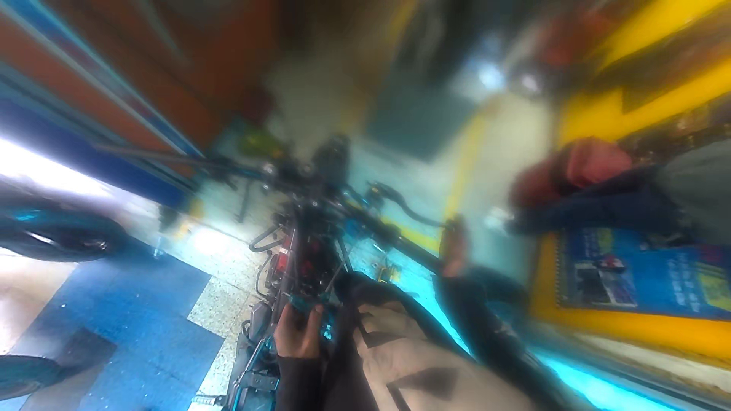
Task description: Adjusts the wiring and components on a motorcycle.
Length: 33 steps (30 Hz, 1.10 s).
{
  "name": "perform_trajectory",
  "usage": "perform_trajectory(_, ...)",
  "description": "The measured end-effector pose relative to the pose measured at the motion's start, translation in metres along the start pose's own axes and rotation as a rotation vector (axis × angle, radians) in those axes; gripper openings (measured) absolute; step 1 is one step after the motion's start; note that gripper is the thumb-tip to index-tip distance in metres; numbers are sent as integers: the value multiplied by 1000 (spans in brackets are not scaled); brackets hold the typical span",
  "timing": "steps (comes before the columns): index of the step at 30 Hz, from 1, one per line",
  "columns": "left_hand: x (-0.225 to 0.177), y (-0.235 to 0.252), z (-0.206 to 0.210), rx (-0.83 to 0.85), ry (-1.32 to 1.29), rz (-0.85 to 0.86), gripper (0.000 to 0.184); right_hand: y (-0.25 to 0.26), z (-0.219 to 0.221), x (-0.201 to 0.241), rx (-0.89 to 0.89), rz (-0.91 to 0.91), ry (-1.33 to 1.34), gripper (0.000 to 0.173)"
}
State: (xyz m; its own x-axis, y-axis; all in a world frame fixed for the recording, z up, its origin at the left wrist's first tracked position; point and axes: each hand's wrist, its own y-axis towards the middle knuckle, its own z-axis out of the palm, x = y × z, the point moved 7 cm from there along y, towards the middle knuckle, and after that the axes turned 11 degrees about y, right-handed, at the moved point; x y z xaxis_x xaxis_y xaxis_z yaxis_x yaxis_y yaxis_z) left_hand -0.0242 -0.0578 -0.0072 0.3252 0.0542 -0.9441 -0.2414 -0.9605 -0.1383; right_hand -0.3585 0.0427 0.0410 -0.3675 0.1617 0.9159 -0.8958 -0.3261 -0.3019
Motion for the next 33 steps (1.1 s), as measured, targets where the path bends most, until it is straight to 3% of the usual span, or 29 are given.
perform_trajectory(24,5,0,0,15,-132,-142,36,2,-1,1,12,-26,-14,59)
perform_trajectory(33,-23,-6,-2,33,-78,56,38,0,1,2,16,-28,-2,59)
